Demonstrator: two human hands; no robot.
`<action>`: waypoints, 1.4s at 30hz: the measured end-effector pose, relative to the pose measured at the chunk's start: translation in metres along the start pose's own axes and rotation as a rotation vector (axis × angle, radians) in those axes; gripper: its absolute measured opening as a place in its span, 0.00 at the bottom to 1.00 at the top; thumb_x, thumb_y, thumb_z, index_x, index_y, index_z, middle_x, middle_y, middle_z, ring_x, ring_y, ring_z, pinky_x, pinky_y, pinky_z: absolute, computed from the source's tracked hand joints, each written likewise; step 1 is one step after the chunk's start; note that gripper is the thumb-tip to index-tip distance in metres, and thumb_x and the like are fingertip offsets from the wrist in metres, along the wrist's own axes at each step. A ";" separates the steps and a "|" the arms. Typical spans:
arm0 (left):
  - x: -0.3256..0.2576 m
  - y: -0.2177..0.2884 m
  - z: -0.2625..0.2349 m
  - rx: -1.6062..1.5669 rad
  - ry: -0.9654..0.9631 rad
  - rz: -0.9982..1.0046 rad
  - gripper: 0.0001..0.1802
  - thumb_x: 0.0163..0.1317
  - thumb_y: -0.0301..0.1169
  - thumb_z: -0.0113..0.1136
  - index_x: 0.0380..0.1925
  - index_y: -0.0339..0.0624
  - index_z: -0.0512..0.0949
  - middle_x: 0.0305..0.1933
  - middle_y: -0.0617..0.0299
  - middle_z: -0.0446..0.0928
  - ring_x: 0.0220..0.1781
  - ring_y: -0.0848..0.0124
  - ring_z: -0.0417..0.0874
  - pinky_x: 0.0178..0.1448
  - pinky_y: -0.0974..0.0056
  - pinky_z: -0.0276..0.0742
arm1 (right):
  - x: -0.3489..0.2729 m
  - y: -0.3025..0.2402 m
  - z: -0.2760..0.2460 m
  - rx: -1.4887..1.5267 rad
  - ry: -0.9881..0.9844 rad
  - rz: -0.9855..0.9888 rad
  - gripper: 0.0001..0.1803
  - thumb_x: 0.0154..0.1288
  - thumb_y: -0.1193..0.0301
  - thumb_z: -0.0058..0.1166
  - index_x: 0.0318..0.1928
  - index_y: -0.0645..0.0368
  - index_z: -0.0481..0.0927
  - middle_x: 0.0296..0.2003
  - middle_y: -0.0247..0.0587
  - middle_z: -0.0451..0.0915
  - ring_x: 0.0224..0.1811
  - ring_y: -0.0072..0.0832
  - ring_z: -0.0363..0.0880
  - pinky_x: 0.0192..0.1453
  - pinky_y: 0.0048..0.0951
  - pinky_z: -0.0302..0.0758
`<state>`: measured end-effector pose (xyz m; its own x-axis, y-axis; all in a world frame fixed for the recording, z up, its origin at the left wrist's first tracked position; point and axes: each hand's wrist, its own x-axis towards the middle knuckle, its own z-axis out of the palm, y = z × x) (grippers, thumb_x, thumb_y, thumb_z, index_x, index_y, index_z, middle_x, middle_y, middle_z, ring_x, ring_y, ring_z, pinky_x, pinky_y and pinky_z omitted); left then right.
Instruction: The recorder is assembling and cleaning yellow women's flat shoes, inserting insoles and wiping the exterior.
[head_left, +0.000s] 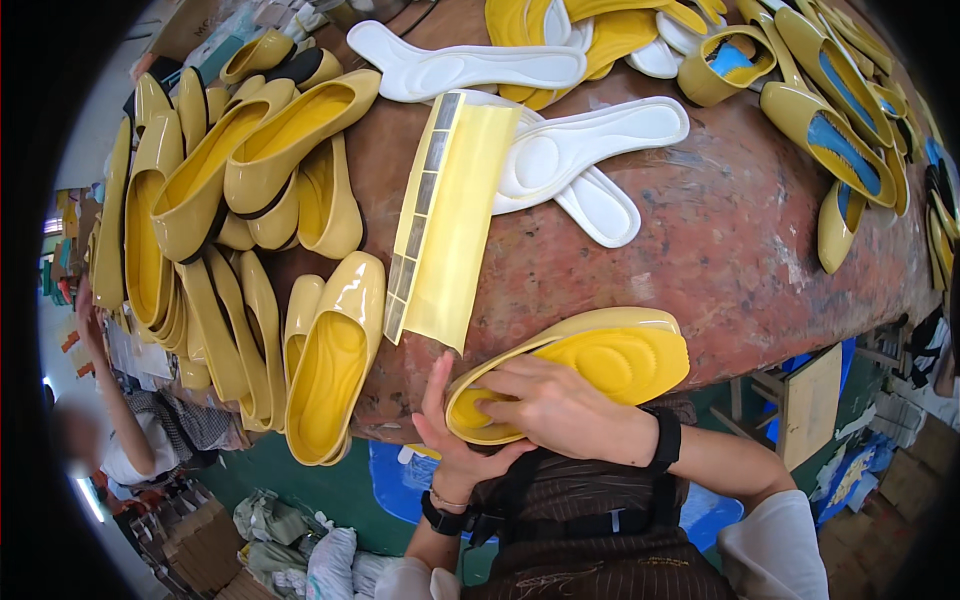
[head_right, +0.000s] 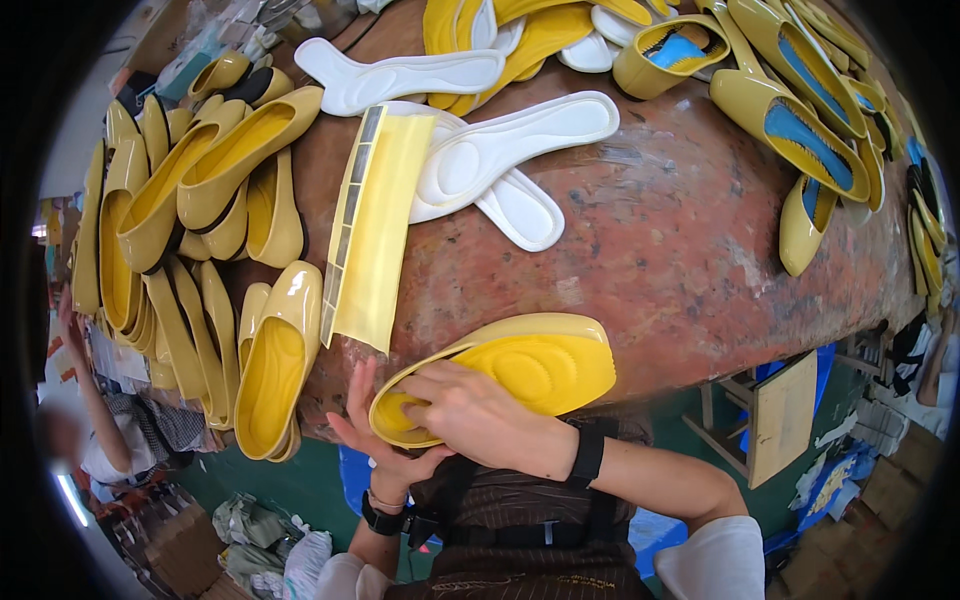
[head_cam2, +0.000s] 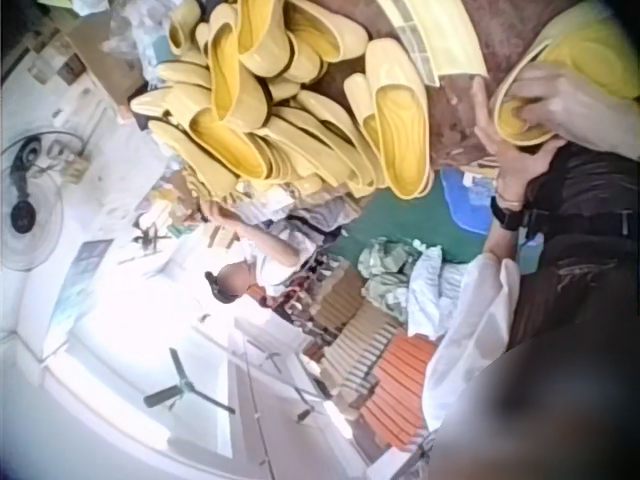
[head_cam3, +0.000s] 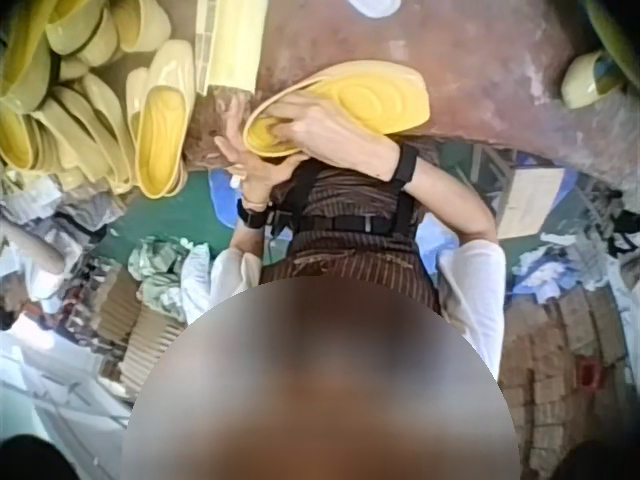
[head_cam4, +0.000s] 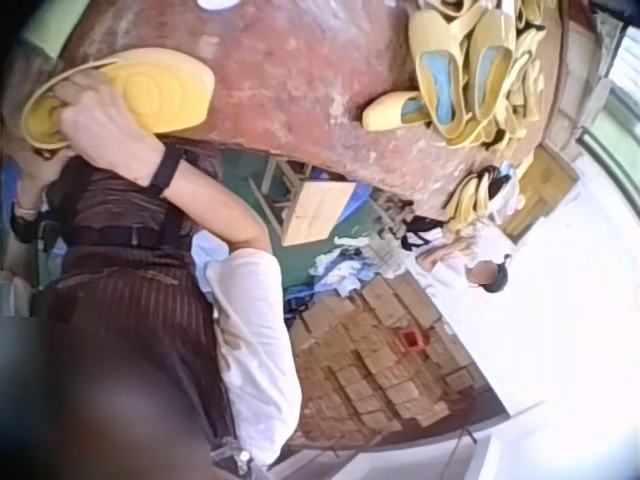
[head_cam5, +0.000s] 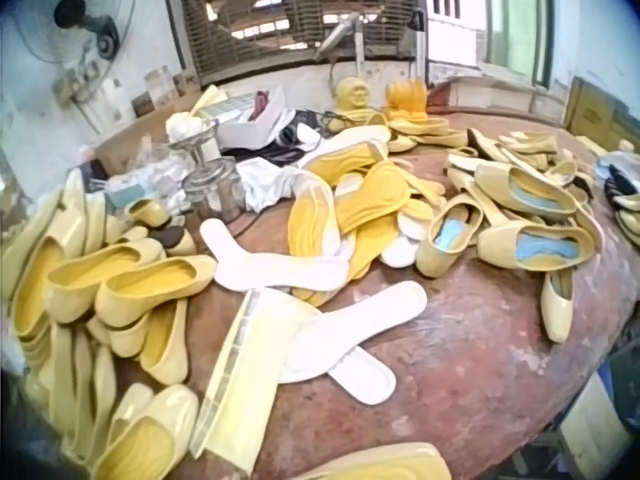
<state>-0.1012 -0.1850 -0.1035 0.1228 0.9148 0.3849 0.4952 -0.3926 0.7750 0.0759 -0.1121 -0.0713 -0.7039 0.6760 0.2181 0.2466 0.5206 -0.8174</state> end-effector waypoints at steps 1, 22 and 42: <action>0.001 -0.001 0.000 -0.011 -0.004 0.002 0.79 0.46 0.48 0.82 0.75 0.56 0.21 0.75 0.34 0.48 0.76 0.41 0.58 0.75 0.41 0.61 | 0.000 0.000 0.000 -0.002 -0.007 0.002 0.14 0.47 0.74 0.61 0.38 0.62 0.86 0.44 0.42 0.80 0.51 0.40 0.80 0.55 0.36 0.79; 0.011 -0.002 -0.008 -0.136 0.008 -0.180 0.14 0.67 0.35 0.52 0.45 0.36 0.69 0.65 0.33 0.70 0.61 0.44 0.77 0.64 0.49 0.73 | -0.009 -0.014 0.002 -0.346 -0.240 0.014 0.19 0.60 0.69 0.53 0.50 0.56 0.86 0.57 0.41 0.82 0.67 0.33 0.73 0.76 0.36 0.63; 0.036 0.106 0.038 0.586 -0.562 -0.093 0.36 0.53 0.42 0.71 0.62 0.40 0.74 0.71 0.54 0.68 0.38 0.59 0.76 0.34 0.62 0.81 | -0.021 -0.040 -0.096 -0.163 0.410 0.517 0.15 0.50 0.83 0.63 0.40 0.64 0.77 0.62 0.61 0.72 0.63 0.55 0.75 0.58 0.43 0.77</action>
<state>-0.0115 -0.1896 -0.0266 0.3951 0.9135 -0.0973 0.8747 -0.3417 0.3437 0.1448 -0.0972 0.0085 -0.1671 0.9854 0.0318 0.6034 0.1278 -0.7871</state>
